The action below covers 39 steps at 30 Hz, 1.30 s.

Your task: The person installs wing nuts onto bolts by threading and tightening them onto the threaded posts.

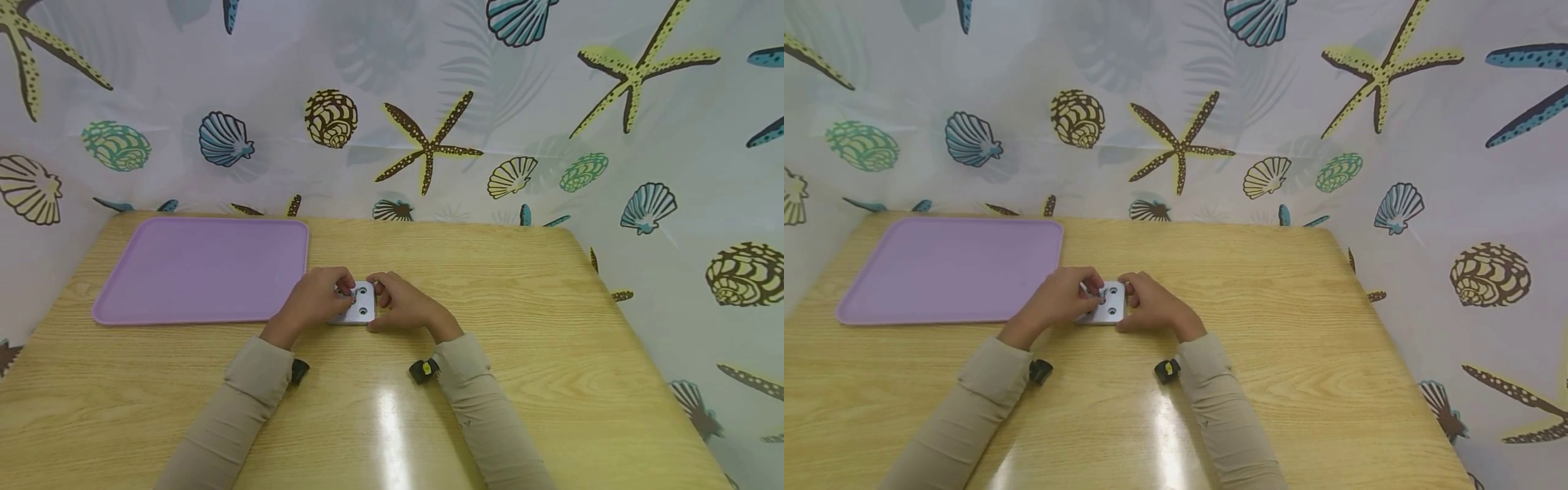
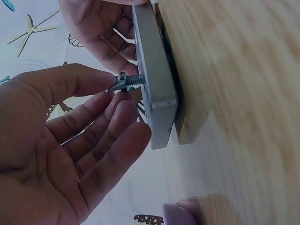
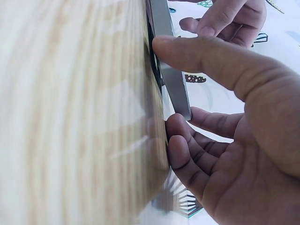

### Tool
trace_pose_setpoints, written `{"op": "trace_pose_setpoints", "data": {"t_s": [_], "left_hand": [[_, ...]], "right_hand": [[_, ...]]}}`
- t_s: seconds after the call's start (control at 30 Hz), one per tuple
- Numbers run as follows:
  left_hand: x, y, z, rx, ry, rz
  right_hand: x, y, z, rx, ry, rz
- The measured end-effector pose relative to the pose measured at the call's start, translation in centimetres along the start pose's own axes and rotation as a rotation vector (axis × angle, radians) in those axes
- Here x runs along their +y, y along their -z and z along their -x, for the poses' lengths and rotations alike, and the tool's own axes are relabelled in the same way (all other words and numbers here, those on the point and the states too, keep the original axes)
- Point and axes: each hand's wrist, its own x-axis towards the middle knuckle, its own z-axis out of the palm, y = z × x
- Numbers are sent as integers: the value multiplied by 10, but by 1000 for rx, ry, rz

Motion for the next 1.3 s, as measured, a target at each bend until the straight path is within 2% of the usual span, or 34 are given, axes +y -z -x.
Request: {"op": "trace_pose_setpoints", "data": {"t_s": [0.27, 0.57, 0.87, 1.13, 1.2, 1.3], "left_hand": [[-1, 0, 0, -17, 11, 19], [-6, -1, 0, -31, 41, 162], [-8, -4, 0, 8, 62, 184], [-7, -5, 1, 36, 124, 207], [-7, -6, 1, 23, 132, 231], [-8, -5, -1, -34, 154, 312]], "right_hand": [[-1, 0, 1, -5, -18, 6], [-1, 0, 4, -10, -2, 14], [0, -1, 5, -8, -8, 15], [3, -2, 3, -6, -21, 17], [3, -2, 3, -6, -25, 16], [2, -1, 3, -7, -26, 10]]}}
